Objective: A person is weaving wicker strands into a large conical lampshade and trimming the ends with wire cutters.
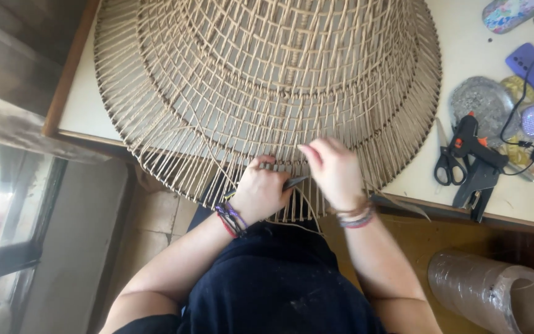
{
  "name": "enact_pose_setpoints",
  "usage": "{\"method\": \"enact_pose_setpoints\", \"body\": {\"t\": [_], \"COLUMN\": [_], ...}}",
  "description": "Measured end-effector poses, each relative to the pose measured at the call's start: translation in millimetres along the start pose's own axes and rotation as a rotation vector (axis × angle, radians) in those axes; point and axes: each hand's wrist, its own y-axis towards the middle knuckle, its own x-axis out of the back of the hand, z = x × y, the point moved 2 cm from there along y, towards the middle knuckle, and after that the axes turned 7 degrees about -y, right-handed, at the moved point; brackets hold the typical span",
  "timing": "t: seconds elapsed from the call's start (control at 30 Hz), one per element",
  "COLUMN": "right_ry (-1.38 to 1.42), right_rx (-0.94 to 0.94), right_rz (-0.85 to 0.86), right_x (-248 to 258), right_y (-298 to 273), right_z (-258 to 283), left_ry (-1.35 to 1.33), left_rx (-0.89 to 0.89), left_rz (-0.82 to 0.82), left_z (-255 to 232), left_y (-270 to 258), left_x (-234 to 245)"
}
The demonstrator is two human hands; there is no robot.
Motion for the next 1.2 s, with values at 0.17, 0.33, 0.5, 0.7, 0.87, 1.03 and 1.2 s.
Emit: {"method": "enact_pose_setpoints", "body": {"t": [0.17, 0.33, 0.5, 0.7, 0.87, 1.03, 1.2], "right_ry": [-0.037, -0.328, 0.012, -0.22, -0.124, 0.018, -0.121], "right_rx": [-0.313, -0.316, -0.038, -0.393, -0.207, 0.008, -0.261], "right_rz": [-0.132, -0.092, -0.015, -0.152, -0.014, 0.004, -0.215], "right_x": [95, 89, 10, 131, 67, 35, 136], "right_y": [-67, -52, -1, -100, -26, -12, -82], "right_z": [-93, -68, -3, -127, -27, -21, -115], "left_ry": [-0.036, 0.025, 0.022, 0.018, 0.031, 0.013, -0.021], "left_rx": [-0.021, -0.035, -0.012, -0.046, -0.038, -0.019, -0.124], "left_rz": [0.002, 0.009, -0.001, -0.004, 0.008, -0.008, -0.005], "left_z": [9, 3, 0, 7, 0, 8, 12], "left_y": [-3, -1, -1, -5, 0, -3, -1], "left_x": [-6, -4, 1, -4, 0, -10, -7]}}
